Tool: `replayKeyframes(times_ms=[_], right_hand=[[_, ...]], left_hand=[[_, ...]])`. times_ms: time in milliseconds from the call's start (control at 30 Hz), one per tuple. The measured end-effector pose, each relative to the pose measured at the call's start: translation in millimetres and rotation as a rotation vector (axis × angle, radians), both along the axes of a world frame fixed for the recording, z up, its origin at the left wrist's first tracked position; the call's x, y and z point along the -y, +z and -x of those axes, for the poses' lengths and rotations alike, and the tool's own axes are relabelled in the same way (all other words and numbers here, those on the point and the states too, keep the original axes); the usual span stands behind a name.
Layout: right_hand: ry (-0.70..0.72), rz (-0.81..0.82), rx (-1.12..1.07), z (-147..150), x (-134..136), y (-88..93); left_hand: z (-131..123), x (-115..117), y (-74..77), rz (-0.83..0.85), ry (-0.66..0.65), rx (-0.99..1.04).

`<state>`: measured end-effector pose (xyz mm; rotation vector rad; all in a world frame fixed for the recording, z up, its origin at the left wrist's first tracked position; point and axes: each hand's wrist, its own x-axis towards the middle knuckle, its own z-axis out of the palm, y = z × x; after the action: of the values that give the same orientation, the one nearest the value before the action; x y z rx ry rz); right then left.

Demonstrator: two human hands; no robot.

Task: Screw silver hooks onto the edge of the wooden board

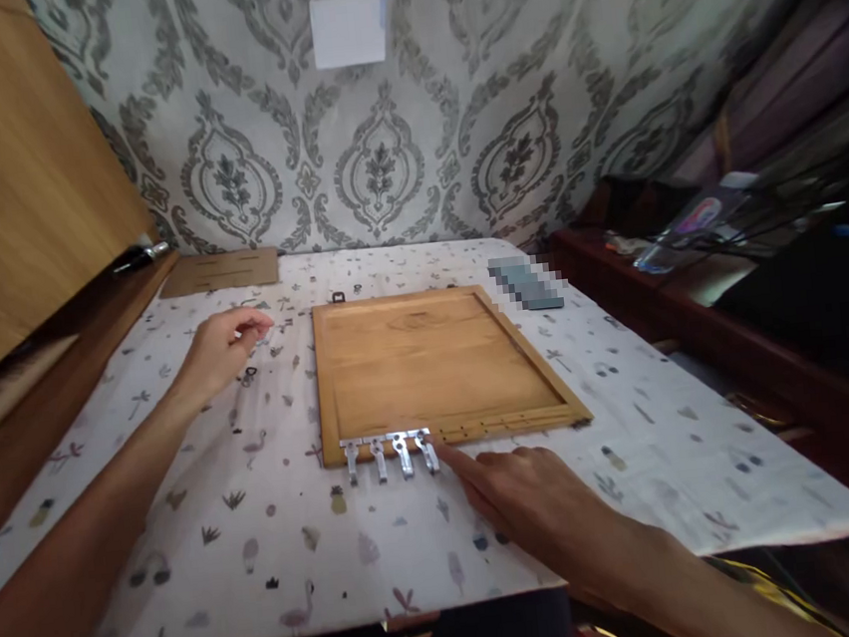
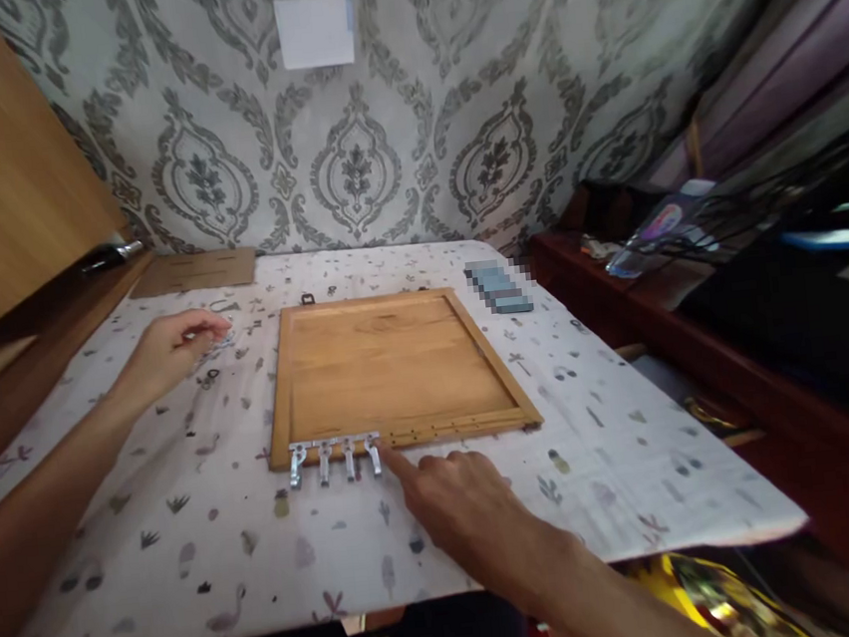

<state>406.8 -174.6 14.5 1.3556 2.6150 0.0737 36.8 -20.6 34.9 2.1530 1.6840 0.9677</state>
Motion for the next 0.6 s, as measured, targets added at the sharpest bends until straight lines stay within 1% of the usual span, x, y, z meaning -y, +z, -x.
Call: replayKeyframes(times_ms=[167, 300, 467, 600], right_hand=[[0.026, -0.052, -0.004, -2, -1, -2.9], [0.039, -0.07, -0.013, -5, -1, -5.3], [0.037, -0.083, -0.045, -6, 0, -9.2], [0.043, -0.08, -0.064, -9, -1, -11.6]], left_hand=[[8, -17, -22.9, -0.041, 0.025, -0.141], [7, -30, -34.9, -0.064, 0.043, -0.248], [2, -41, -41.9, -0.07, 0.032, -0.358], [3, -38, -41.8, -0.067, 0.005, -0.414]])
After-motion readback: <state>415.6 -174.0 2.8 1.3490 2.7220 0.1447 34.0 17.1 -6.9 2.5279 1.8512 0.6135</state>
